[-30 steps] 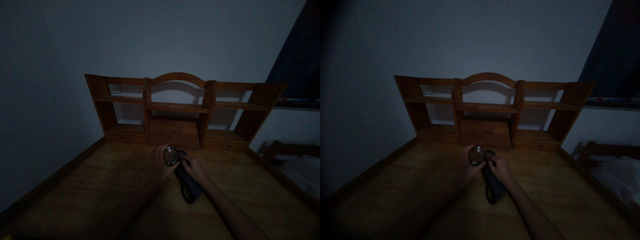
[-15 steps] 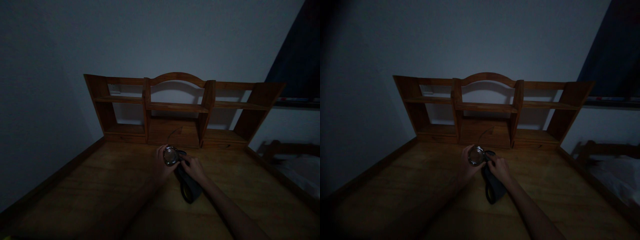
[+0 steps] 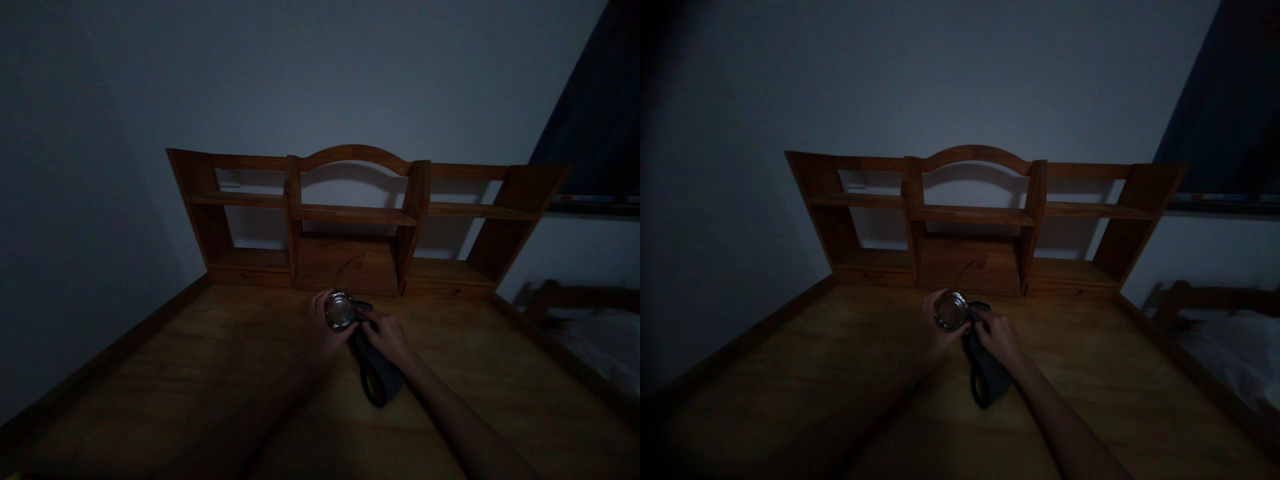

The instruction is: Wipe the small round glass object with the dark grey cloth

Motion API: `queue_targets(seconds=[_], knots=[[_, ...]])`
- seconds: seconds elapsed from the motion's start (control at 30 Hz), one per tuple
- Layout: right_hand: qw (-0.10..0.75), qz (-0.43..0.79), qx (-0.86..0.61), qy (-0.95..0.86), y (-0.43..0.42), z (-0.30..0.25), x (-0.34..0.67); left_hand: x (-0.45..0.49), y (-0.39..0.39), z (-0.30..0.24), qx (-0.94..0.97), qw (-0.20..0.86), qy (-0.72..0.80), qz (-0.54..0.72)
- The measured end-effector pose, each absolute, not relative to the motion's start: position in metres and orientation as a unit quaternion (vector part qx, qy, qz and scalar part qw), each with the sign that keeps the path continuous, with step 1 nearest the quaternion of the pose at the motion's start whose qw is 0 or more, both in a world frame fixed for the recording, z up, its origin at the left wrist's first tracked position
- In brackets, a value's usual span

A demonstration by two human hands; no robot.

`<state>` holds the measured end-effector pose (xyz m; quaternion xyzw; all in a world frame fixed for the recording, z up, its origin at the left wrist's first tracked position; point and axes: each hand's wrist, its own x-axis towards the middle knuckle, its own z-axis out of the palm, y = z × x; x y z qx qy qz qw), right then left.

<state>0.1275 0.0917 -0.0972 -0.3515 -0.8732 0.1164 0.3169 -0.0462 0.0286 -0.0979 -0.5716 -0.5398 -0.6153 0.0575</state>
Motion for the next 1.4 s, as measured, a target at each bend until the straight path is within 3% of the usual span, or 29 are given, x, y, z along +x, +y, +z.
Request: queue_targets(seconds=[1.4], knots=[[0.303, 0.128, -0.355, -0.875, 0.0905, -0.094, 0.1275, -0.0473, 0.0291, -0.098, -0.562, 0.066, -0.541, -0.623]])
